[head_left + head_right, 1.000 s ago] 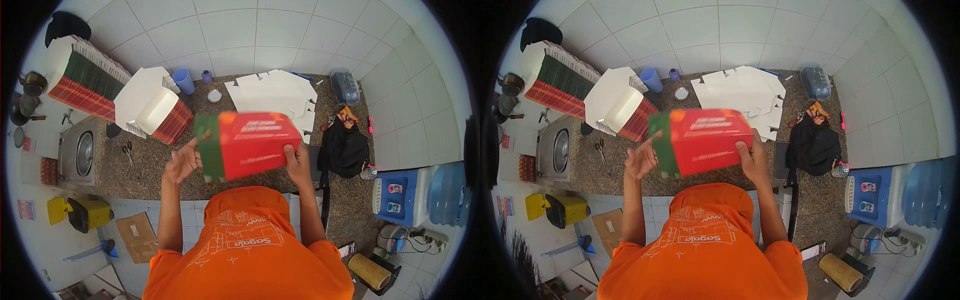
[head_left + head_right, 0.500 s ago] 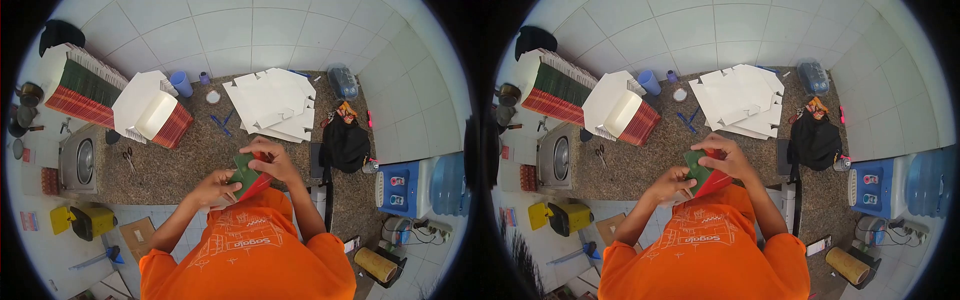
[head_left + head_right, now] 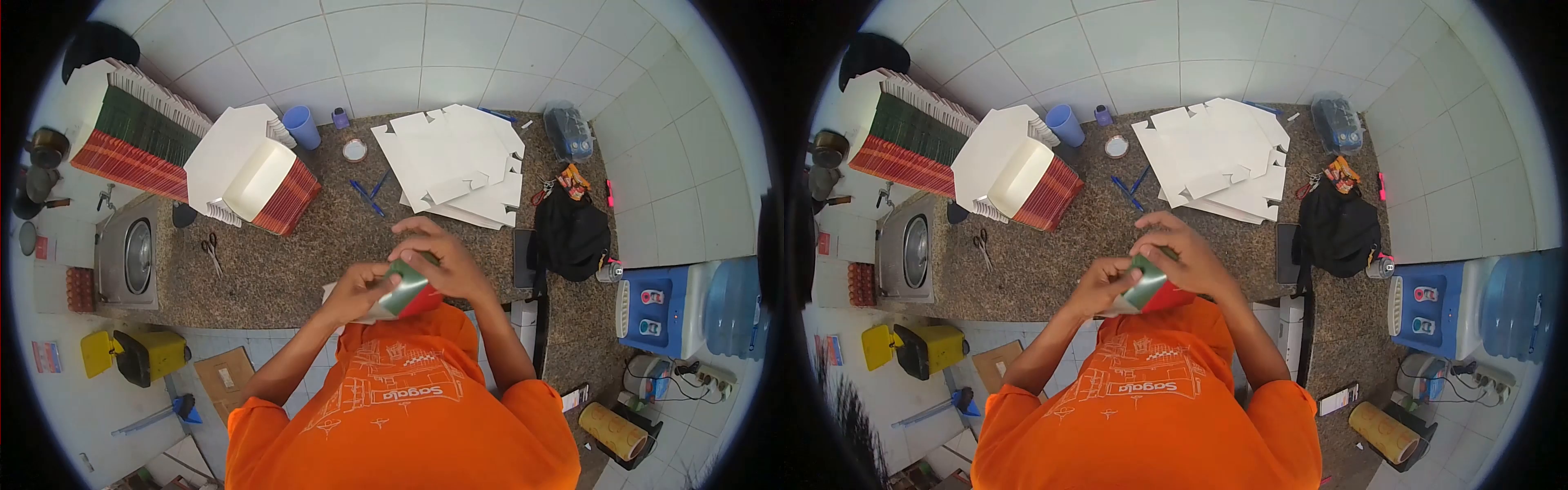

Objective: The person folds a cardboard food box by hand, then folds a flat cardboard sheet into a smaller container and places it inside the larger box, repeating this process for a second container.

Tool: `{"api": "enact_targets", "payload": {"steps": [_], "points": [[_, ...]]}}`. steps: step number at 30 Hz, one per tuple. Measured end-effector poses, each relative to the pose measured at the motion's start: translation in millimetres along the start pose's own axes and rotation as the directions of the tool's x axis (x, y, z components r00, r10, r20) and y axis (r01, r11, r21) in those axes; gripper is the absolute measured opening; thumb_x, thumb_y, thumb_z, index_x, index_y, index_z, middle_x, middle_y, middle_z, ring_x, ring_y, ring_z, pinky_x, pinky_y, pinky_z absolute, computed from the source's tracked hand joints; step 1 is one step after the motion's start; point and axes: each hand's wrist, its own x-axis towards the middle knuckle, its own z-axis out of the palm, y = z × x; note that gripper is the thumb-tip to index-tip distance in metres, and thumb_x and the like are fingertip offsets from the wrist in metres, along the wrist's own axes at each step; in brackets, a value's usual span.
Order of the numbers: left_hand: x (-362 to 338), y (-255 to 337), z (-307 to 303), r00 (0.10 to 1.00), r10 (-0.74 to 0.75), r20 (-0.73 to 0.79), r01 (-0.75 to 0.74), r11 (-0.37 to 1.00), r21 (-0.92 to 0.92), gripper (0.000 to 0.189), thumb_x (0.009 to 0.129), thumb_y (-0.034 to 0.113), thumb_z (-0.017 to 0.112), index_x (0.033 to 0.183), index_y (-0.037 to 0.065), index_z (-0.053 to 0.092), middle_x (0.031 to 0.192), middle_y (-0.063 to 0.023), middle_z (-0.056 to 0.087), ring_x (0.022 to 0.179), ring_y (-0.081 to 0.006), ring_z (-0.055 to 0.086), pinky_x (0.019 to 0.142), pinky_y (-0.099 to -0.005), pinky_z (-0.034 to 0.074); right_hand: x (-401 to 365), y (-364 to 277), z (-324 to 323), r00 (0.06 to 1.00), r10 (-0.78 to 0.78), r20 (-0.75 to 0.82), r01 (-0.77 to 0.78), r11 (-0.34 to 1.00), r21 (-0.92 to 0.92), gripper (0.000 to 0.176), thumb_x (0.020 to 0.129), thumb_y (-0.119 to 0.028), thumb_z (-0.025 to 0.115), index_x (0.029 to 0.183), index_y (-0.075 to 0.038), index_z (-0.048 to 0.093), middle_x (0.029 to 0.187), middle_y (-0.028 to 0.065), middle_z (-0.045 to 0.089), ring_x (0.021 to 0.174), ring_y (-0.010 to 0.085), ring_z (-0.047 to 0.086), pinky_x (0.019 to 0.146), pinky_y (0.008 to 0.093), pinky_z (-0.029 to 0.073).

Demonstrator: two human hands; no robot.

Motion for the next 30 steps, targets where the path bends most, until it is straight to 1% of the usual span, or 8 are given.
{"api": "enact_targets", "payload": {"steps": [3, 6, 9, 14, 19, 21, 24, 30], "points": [[3.8, -2.0, 0.7, 0.976, -0.063, 0.207, 0.05, 0.997, 0.065, 0.018, 0.105, 0.018, 0.062, 0.106, 0.002, 0.07, 0.085, 0.0006, 0.069, 0.075, -0.0053, 0.062, 0.069, -0.0231, 0.05, -1.0, 0.3, 18.1, 0.935, -0.299, -0.193, 0.231, 0.922, -0.311, 0.016, 0.094, -0.006, 0.063, 0.104, -0.009, 0.075, 0.131, 0.0122, 0.061, 0.115, 0.0294, 0.062, 0.095, 0.0382, 0.049], [12.3, 26.3, 15.5, 0.965, -0.11, -0.238, -0.047, 0.819, -0.571, 0.019, 0.104, 0.014, 0.062, 0.119, 0.004, 0.065, 0.11, -0.0041, 0.072, 0.092, -0.0123, 0.07, 0.084, -0.0313, 0.058, -29.2, 7.8, 29.8, 0.881, -0.328, -0.341, 0.214, 0.919, -0.331, 0.019, 0.087, -0.001, 0.069, 0.103, -0.009, 0.072, 0.12, 0.0109, 0.061, 0.117, 0.0321, 0.058, 0.096, 0.0426, 0.048], [25.9, 33.8, 18.1, 0.863, -0.048, -0.503, -0.328, 0.704, -0.63, 0.02, 0.104, 0.014, 0.062, 0.122, 0.004, 0.064, 0.113, -0.0057, 0.072, 0.094, -0.0145, 0.071, 0.09, -0.0341, 0.058, -32.0, 13.5, 41.5, 0.869, -0.391, -0.303, 0.289, 0.899, -0.33, 0.029, 0.075, -0.006, 0.084, 0.1, -0.01, 0.069, 0.108, 0.0103, 0.059, 0.107, 0.0302, 0.061, 0.09, 0.0411, 0.051], [43.1, -3.5, 41.7, 0.737, 0.097, -0.669, -0.427, 0.834, -0.35, 0.022, 0.105, 0.023, 0.063, 0.106, 0.001, 0.069, 0.095, -0.0018, 0.071, 0.084, -0.0058, 0.062, 0.077, -0.0236, 0.05, -5.4, 27.0, 38.7, 0.84, -0.463, -0.283, 0.263, 0.804, -0.533, 0.043, 0.072, -0.011, 0.087, 0.112, -0.008, 0.071, 0.115, 0.0109, 0.065, 0.105, 0.0328, 0.065, 0.09, 0.0427, 0.054], [35.0, 9.8, 21.9, 0.803, 0.242, -0.545, -0.354, 0.929, -0.11, 0.037, 0.11, 0.034, 0.054, 0.103, 0.001, 0.069, 0.092, -0.0009, 0.069, 0.081, -0.0055, 0.06, 0.074, -0.0235, 0.049, 4.5, 7.8, 17.4, 0.926, -0.251, -0.283, 0.182, 0.952, -0.248, 0.038, 0.08, -0.007, 0.082, 0.117, -0.006, 0.075, 0.117, 0.011, 0.073, 0.109, 0.0321, 0.067, 0.092, 0.0394, 0.054], [38.7, 25.6, 17.0, 0.816, 0.181, -0.549, -0.412, 0.849, -0.331, 0.036, 0.109, 0.035, 0.055, 0.099, 0.002, 0.065, 0.084, -0.0038, 0.069, 0.076, -0.0078, 0.063, 0.071, -0.0252, 0.05, 2.3, 12.0, 19.3, 0.939, -0.286, -0.192, 0.238, 0.942, -0.238, 0.034, 0.079, -0.007, 0.083, 0.112, -0.006, 0.076, 0.113, 0.01, 0.075, 0.105, 0.0307, 0.068, 0.091, 0.0386, 0.055], [37.5, -4.9, 18.8, 0.855, 0.084, -0.512, -0.261, 0.923, -0.283, 0.036, 0.111, 0.033, 0.051, 0.1, 0.003, 0.067, 0.087, -0.0041, 0.071, 0.079, -0.0079, 0.062, 0.074, -0.0242, 0.049, 3.1, 27.0, 32.5, 0.882, -0.386, -0.271, 0.282, 0.892, -0.353, 0.036, 0.076, -0.009, 0.085, 0.112, -0.008, 0.077, 0.112, 0.0088, 0.075, 0.105, 0.0292, 0.068, 0.091, 0.0389, 0.055], [32.6, -9.4, 31.8, 0.92, 0.174, -0.352, -0.291, 0.904, -0.313, 0.04, 0.111, 0.036, 0.048, 0.101, 0.002, 0.067, 0.091, -0.0042, 0.067, 0.087, -0.0078, 0.061, 0.08, -0.0273, 0.05, 18.6, 5.6, 19.6, 0.864, -0.306, -0.4, 0.154, 0.917, -0.368, 0.034, 0.068, -0.012, 0.091, 0.086, -0.004, 0.064, 0.125, 0.0187, 0.067, 0.109, 0.0306, 0.067, 0.094, 0.0369, 0.051]]}}
